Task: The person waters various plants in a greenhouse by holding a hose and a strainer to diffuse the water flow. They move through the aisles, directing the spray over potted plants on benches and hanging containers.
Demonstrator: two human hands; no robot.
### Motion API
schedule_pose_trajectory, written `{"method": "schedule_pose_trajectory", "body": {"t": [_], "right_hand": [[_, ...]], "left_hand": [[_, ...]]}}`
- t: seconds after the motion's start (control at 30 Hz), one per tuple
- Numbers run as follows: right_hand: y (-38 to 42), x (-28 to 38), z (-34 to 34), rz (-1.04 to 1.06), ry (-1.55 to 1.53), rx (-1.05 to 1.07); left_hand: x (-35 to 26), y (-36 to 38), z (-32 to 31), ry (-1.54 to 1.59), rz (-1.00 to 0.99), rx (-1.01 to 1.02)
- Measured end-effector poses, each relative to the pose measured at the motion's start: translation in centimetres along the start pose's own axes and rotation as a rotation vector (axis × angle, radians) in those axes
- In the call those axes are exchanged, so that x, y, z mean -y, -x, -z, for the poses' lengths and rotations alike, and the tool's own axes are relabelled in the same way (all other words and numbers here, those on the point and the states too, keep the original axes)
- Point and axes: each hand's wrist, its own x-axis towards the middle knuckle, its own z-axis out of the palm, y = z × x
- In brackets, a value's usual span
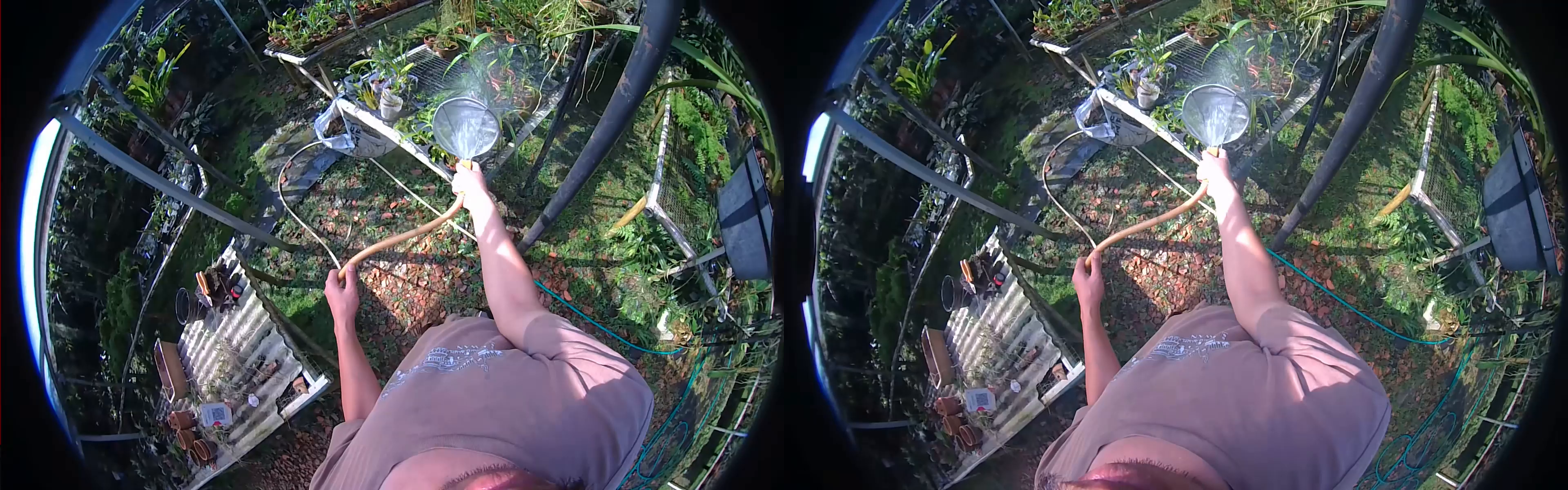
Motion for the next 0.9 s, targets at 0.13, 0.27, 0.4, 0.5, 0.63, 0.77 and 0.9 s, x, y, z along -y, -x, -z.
{"method": "schedule_pose_trajectory", "body": {"t": [0.13,0.27,0.4,0.5,0.63,0.77,0.9], "right_hand": [[-1.6,-5.0,0.4,-0.068,-0.098,0.305],[0.2,-6.0,-0.7,-0.056,-0.033,0.115],[1.4,-4.2,2.4,0.065,-0.108,0.045],[3.2,-1.0,4.5,0.131,-0.176,-0.043],[4.9,3.3,5.6,0.17,-0.106,-0.289],[5.9,6.2,7.0,0.227,-0.013,-0.332],[5.5,9.4,10.4,0.331,-0.209,0.014]], "left_hand": [[2.7,-0.3,2.5,0.009,0.015,0.01],[2.6,-0.8,4.2,0.02,0.056,0.065],[4.6,-1.9,2.1,0.025,-0.033,0.135],[2.8,-1.3,0.4,0.028,-0.071,0.195],[-0.5,-0.9,-1.7,0.06,-0.045,0.264],[-2.3,-0.7,-3.8,0.028,-0.138,0.246],[-4.0,0.8,-6.1,0.014,-0.172,0.273]]}}
